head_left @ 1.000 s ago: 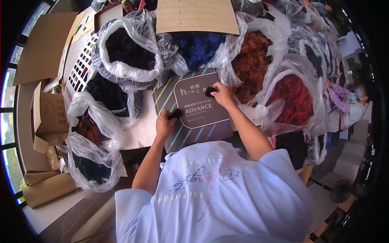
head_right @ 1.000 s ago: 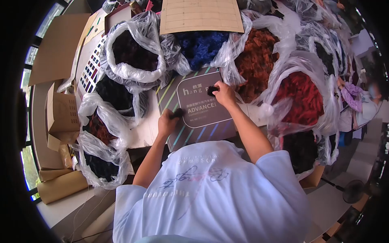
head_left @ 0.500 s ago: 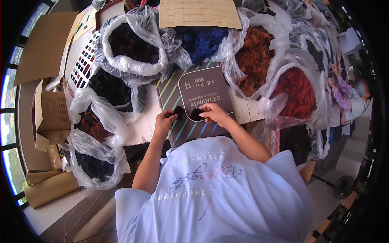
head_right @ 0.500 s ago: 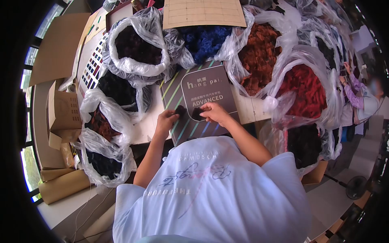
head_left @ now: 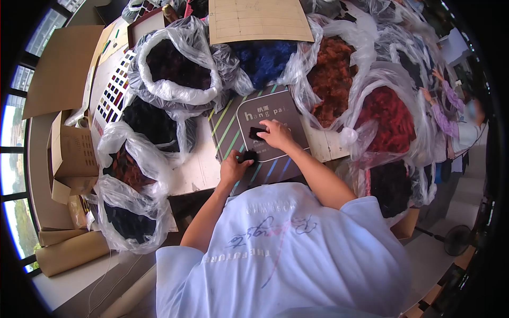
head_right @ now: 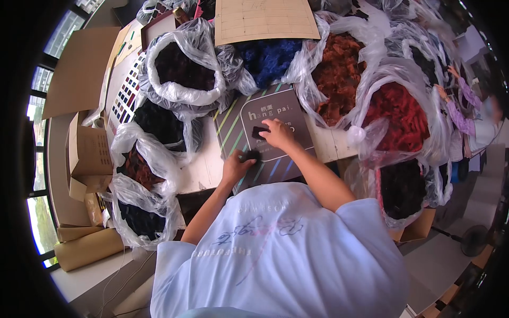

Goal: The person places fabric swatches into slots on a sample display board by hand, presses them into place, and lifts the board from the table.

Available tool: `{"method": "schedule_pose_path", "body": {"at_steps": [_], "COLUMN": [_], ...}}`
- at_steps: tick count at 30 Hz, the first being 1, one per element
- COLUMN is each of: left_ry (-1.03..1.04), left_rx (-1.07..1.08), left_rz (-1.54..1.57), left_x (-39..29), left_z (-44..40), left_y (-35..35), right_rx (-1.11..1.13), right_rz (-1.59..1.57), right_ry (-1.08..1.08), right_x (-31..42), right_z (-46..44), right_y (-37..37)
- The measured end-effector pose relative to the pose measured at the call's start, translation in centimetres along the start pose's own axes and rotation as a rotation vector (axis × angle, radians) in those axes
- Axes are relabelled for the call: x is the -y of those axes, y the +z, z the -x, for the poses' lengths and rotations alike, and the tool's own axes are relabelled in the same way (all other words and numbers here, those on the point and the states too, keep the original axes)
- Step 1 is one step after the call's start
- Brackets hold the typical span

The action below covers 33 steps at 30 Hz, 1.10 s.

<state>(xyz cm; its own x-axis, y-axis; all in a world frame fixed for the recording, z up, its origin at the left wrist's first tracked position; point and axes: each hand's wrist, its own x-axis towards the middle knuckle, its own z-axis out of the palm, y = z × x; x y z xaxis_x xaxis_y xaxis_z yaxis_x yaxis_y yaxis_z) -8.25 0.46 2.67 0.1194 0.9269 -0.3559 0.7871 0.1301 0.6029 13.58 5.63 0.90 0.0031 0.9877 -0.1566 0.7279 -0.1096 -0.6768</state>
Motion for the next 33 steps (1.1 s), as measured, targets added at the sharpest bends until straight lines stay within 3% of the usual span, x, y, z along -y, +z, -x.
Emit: {"method": "schedule_pose_path", "body": {"at_steps": [6, 11, 12, 16, 18, 20, 24, 33], "left_ry": [0.102, 0.127, 0.124, 0.134, 0.097, -0.109, -0.246, -0.258], "left_rx": [-0.024, -0.031, 0.006, -0.031, 0.012, 0.101, 0.153, 0.175], "left_rz": [-0.099, -0.048, -0.024, 0.148, 0.224, 0.478, 0.606, 0.694], "left_x": [-1.0, -1.3, -1.4, 0.7, 2.6, 5.4, 3.8, 3.8], "left_z": [-0.5, -0.6, -0.5, -0.1, -0.2, -1.4, -1.4, -1.1], "left_y": [1.2, 1.4, 1.4, 2.0, 1.2, 1.4, -2.0, -2.4], "right_rx": [0.255, 0.167, 0.202, 0.151, 0.2, 0.162, 0.065, -0.179], "right_rz": [0.342, 0.216, 0.22, -0.037, -0.365, -0.584, -0.935, -1.311], "right_ry": [0.081, -0.092, -0.033, 0.099, 0.294, 0.406, 0.558, 0.492], "right_x": [3.0, 1.6, 2.0, -0.5, -2.2, -3.1, -4.7, -5.1], "right_z": [-1.8, -0.2, 0.7, 3.6, 4.5, 5.5, 5.3, 2.0], "right_y": [0.9, 1.6, 1.4, 1.1, 0.1, -1.8, -5.1, -10.6]}}
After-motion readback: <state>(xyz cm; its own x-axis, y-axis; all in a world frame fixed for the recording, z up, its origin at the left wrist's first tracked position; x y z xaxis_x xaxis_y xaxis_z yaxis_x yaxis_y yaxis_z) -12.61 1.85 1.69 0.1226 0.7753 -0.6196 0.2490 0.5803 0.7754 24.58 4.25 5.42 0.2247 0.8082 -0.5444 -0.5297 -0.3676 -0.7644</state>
